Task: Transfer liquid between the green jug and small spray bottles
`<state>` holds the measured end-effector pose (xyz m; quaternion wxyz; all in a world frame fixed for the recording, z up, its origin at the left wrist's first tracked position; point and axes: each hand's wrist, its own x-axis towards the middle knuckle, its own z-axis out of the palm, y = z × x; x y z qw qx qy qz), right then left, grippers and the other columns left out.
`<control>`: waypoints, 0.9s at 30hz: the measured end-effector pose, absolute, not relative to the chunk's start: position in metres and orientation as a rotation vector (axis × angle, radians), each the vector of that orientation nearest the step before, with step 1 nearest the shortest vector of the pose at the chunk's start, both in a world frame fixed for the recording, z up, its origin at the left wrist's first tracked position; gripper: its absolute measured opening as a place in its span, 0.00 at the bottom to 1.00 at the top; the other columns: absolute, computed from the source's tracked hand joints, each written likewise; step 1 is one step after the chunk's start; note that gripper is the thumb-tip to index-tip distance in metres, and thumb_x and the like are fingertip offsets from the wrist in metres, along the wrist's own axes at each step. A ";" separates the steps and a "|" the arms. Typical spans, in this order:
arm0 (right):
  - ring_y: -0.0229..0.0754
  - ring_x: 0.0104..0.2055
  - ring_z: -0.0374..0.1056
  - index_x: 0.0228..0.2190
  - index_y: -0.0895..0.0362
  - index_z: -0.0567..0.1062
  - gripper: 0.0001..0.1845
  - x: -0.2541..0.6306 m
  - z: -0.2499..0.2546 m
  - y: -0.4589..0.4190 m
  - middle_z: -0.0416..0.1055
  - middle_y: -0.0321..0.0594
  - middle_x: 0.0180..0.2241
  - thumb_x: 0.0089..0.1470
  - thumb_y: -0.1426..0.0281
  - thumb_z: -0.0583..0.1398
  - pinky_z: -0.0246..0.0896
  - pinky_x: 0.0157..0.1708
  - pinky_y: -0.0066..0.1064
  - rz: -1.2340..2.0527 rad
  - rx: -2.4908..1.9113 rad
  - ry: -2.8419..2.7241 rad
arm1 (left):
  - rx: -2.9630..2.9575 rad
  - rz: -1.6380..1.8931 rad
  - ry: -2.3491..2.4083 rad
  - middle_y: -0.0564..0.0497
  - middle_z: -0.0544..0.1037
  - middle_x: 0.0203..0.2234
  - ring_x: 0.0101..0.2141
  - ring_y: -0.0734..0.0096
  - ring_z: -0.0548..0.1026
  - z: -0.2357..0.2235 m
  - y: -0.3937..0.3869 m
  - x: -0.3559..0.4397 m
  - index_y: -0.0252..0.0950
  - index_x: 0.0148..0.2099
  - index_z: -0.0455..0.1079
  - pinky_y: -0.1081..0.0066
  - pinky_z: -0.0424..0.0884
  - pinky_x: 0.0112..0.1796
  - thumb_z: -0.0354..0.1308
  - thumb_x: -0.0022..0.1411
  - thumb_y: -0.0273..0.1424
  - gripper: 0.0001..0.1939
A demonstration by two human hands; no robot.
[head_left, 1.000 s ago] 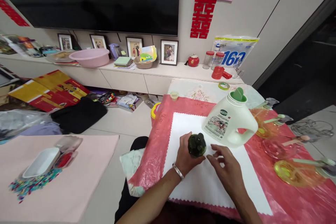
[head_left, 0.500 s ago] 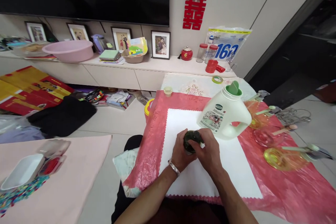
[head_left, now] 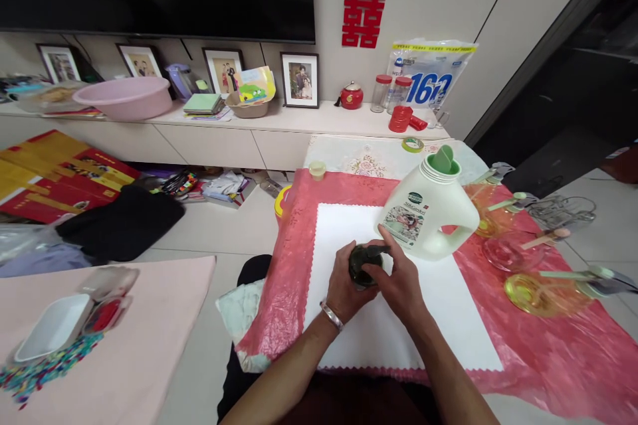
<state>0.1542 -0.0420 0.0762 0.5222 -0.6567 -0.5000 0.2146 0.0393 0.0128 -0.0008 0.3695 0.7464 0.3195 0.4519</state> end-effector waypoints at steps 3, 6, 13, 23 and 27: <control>0.39 0.52 0.65 0.64 0.54 0.58 0.35 0.158 0.078 -0.045 0.68 0.38 0.49 0.57 0.63 0.58 0.61 0.55 0.33 0.586 -1.530 -1.228 | 1.901 1.177 0.790 0.40 0.68 0.54 0.52 0.51 0.72 -0.001 0.013 0.040 0.40 0.65 0.48 0.50 0.74 0.50 0.71 0.44 0.32 0.50; 0.41 0.54 0.63 0.64 0.54 0.58 0.39 0.157 0.078 -0.044 0.66 0.39 0.51 0.54 0.61 0.60 0.59 0.59 0.36 0.575 -1.551 -1.212 | 1.895 1.195 0.799 0.40 0.68 0.53 0.52 0.50 0.72 -0.001 0.013 0.041 0.39 0.65 0.49 0.49 0.74 0.49 0.71 0.43 0.32 0.50; 0.44 0.51 0.64 0.64 0.53 0.58 0.41 0.155 0.082 -0.040 0.68 0.39 0.45 0.50 0.64 0.62 0.59 0.56 0.41 0.524 -1.665 -1.120 | 1.875 1.175 0.811 0.40 0.69 0.53 0.52 0.48 0.72 0.002 0.013 0.040 0.40 0.64 0.50 0.47 0.73 0.50 0.72 0.42 0.34 0.50; 0.41 0.51 0.63 0.66 0.54 0.55 0.43 0.160 0.080 -0.041 0.65 0.39 0.49 0.51 0.65 0.62 0.58 0.58 0.39 0.554 -1.591 -1.247 | 1.879 1.178 0.785 0.41 0.68 0.53 0.53 0.49 0.71 0.005 0.012 0.040 0.40 0.64 0.50 0.48 0.72 0.51 0.72 0.42 0.30 0.50; 0.41 0.50 0.63 0.65 0.53 0.56 0.39 0.156 0.083 -0.041 0.67 0.38 0.46 0.53 0.68 0.60 0.59 0.56 0.39 0.523 -1.622 -1.218 | 1.863 1.165 0.803 0.40 0.68 0.53 0.52 0.49 0.71 0.007 0.012 0.040 0.39 0.63 0.51 0.49 0.72 0.50 0.72 0.42 0.31 0.50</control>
